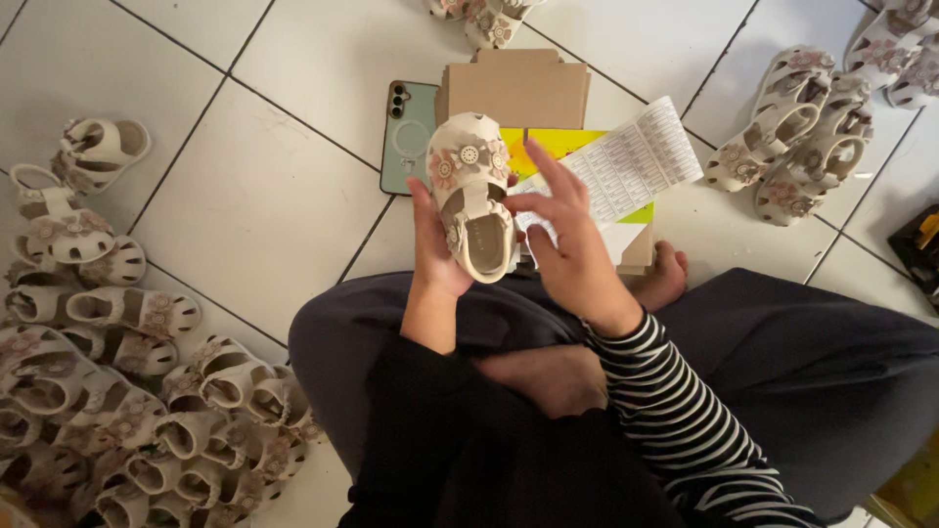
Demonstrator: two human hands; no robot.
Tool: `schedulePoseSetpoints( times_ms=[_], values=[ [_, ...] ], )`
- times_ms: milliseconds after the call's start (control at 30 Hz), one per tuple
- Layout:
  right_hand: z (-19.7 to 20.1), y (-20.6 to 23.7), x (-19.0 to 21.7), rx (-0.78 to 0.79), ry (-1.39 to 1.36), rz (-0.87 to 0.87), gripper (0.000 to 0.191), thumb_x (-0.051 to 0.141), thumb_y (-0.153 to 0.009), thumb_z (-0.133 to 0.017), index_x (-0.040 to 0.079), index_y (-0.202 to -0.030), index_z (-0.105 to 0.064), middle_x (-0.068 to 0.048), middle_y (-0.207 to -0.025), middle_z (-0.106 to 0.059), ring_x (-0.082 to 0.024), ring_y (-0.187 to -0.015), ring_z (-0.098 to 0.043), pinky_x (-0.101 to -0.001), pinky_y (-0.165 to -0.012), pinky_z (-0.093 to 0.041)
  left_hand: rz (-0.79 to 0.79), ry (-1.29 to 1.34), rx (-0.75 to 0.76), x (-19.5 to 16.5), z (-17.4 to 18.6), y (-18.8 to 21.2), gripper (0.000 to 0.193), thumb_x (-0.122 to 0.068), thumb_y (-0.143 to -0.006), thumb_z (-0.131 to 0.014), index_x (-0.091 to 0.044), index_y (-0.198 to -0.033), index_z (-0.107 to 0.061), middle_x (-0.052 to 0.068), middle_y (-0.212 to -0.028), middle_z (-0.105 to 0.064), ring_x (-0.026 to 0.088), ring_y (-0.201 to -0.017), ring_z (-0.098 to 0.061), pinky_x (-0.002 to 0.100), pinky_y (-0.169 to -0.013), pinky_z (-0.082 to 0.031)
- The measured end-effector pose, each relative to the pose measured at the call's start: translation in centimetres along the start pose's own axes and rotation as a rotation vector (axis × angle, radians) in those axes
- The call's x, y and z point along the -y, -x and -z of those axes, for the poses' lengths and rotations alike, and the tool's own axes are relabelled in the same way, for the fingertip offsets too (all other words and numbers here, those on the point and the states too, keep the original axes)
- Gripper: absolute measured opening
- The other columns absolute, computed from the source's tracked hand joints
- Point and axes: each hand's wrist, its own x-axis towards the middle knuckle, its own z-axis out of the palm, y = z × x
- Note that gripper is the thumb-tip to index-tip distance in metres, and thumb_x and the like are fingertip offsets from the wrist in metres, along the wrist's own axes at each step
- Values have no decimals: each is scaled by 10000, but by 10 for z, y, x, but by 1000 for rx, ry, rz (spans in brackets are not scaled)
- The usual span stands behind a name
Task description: The person sits on the floor and repeatedly picks up small children's sandals, peels off adhesive labels from a roll, and applies them to the soles of the shoes. The person handles the shoes one at a time, turning them over to access the sole, and places the labeled shoes back on the floor.
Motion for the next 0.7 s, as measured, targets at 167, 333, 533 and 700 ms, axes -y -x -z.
schedulePoseSetpoints(
  times_ms=[167, 333, 533, 700],
  values=[
    [-15, -3, -1, -58, 45, 113, 467, -172, -852, -510, 6, -1264, -637, -233, -1688, -303, -455, -1563, -279, -503, -1288, -271, 15, 39, 40, 2, 3, 2, 938, -804, -990, -306, -59, -1539, -460, 199, -1376, -625, 321, -1175, -671, 473, -922, -602],
    [-18, -4, -3, -58, 145, 82, 495, -190, -807, -517, -10, -1247, -654, -244, -1677, -299, -459, -1537, -282, -514, -1269, -268, 3, 16, 29, 2, 5, 2, 930, -798, -989, -306, -51, -1515, -480, 194, -1359, -634, 312, -1177, -668, 458, -935, -599],
    [-18, -1, -7, -63, 31, 78, 462, -183, -832, -505, -35, -1249, -642, -234, -1676, -330, -453, -1564, -293, -503, -1292, -272, 10, -6, -12, 3, 3, 0, 930, -792, -994, -306, -35, -1505, -483, 196, -1337, -643, 310, -1179, -666, 449, -954, -592],
    [-21, -2, -7, -57, 93, 56, 449, -177, -804, -511, -48, -1210, -654, -249, -1661, -331, -464, -1543, -289, -512, -1276, -259, 13, -24, -40, 3, 2, 0, 923, -790, -986, -309, -49, -1506, -487, 200, -1339, -644, 308, -1182, -665, 440, -964, -586]
  ],
)
